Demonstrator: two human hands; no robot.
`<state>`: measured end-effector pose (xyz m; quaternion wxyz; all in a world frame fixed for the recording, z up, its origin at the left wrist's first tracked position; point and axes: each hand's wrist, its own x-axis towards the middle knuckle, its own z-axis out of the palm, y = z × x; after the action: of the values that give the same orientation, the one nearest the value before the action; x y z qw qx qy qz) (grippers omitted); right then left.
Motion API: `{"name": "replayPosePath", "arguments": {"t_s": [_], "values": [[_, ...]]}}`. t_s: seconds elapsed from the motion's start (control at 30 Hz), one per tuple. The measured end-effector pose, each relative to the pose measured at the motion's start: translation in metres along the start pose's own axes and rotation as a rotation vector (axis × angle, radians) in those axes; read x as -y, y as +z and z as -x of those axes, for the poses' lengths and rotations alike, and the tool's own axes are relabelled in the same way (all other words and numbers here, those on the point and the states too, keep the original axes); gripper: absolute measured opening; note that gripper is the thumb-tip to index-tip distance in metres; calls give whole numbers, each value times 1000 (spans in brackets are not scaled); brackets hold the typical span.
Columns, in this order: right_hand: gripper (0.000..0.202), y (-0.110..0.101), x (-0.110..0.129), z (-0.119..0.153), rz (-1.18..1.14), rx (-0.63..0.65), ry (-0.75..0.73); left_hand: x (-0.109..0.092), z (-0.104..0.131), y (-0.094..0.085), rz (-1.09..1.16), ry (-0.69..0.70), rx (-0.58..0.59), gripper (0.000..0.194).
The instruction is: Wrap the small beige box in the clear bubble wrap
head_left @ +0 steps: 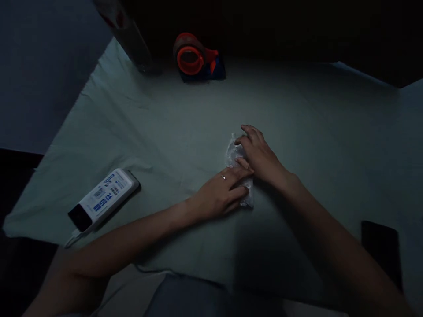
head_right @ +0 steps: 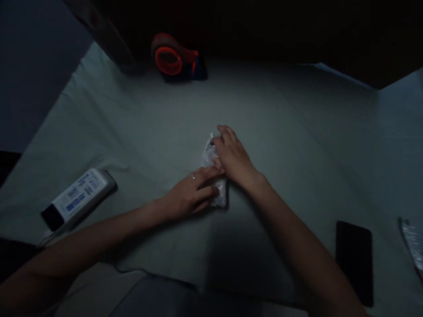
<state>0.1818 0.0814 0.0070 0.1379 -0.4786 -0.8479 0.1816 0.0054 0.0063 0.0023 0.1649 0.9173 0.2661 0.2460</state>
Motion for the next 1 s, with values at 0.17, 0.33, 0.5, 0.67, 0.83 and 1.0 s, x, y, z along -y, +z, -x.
{"name": "replayPosePath", "arguments": {"t_s": [0.17,0.33,0.5,0.67,0.83,1.0], "values": [[46,1,-17,2,-63,-91,85,2,0,0,13,-22,101,14],[42,-5,-22,-5,-152,-81,267,0,-1,-1,-3,-41,115,14],[25,-10,-23,-23,-468,54,438,0,-1,-2,-10,-41,137,15],[10,-16,-20,-29,-723,123,478,0,-1,-1,-11,-55,139,14],[11,-24,-10,-18,-902,101,468,0,-1,1,-4,-44,91,16],[9,-37,5,10,-834,85,320,-2,3,2,-65,-13,-38,19]]}}
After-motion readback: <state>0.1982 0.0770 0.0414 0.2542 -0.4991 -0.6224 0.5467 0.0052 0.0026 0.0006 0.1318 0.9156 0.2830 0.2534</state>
